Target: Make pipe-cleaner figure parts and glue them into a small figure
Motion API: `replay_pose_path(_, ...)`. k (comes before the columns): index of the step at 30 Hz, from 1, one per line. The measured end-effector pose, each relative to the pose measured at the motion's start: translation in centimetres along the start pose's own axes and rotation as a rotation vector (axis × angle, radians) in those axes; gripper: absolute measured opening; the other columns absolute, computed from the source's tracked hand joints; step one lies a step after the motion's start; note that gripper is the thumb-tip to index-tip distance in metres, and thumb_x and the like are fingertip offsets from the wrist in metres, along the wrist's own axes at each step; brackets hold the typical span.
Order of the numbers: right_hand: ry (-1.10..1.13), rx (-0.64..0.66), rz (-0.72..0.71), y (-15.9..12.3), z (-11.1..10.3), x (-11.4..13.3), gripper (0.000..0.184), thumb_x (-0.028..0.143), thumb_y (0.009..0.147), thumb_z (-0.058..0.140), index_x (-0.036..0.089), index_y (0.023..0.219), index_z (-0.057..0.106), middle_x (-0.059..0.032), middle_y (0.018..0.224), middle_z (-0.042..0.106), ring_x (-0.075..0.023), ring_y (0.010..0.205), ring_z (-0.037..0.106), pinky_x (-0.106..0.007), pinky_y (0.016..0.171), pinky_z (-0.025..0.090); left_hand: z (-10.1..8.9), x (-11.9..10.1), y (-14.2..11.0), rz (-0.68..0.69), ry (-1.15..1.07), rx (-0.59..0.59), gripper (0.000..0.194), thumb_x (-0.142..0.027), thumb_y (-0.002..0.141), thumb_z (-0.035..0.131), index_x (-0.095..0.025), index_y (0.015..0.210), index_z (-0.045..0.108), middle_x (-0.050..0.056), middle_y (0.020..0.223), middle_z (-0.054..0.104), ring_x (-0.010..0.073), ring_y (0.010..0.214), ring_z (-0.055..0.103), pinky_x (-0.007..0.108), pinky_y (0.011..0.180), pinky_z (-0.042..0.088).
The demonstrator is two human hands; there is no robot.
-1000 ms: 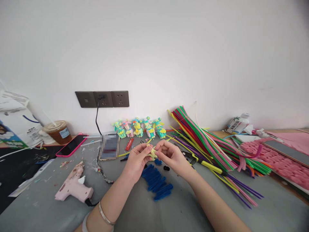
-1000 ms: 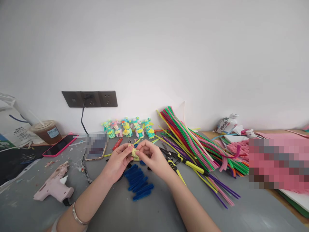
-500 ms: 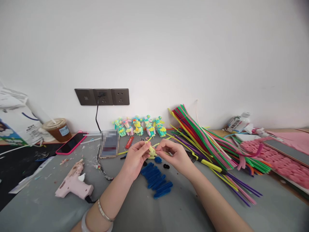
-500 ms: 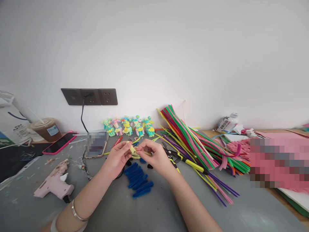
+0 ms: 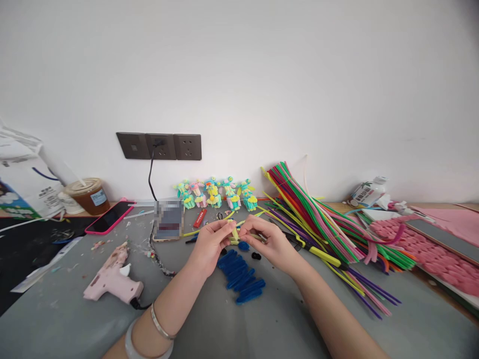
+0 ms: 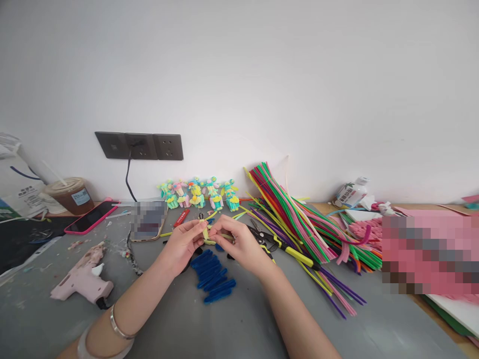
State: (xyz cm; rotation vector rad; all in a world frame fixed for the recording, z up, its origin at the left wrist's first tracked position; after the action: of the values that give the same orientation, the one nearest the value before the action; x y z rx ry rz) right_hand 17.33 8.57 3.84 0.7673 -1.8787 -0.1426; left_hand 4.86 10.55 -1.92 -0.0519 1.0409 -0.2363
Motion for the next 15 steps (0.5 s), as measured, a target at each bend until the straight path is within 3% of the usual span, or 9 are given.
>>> replay_pose_path(9, -0.012, 0.113, 0.012, -0.2, 0.0, 0.2, 0.021, 0.034, 0.095, 0.049, 0.020, 0.083, 0.058, -0.0025, 0.080, 0.051, -0.0161, 0.074, 0.049, -0.026, 0.066, 0.039, 0.5, -0.1, -0.3, 0.030, 0.138, 0.044, 0.029, -0.040, 0.059, 0.084, -0.014, 0.067, 0.074, 0.000, 0.061, 0.058, 0.0074, 0.056, 0.043, 0.021, 0.054, 0.034)
replay_pose_path(15, 0.041, 0.138, 0.100, -0.2, 0.1, -1.1, 0.019, 0.034, 0.094, 0.051, 0.019, 0.084, 0.058, -0.0025, 0.083, 0.054, -0.0159, 0.077, 0.051, -0.026, 0.069, 0.041, 0.1, -0.2, 0.0, 0.015, 0.195, 0.025, 0.033, -0.042, 0.057, 0.084, -0.013, 0.071, 0.074, 0.001, 0.063, 0.061, 0.0073, 0.056, 0.045, 0.020, 0.052, 0.034)
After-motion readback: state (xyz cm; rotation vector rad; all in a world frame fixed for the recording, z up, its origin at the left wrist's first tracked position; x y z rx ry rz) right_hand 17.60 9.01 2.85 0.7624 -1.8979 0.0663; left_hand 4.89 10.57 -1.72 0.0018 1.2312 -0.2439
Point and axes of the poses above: each hand's wrist, its own y-axis towards the middle knuckle, its own z-axis out of the palm, x = y × z, the point moved 7 cm from there along y, towards the middle knuckle
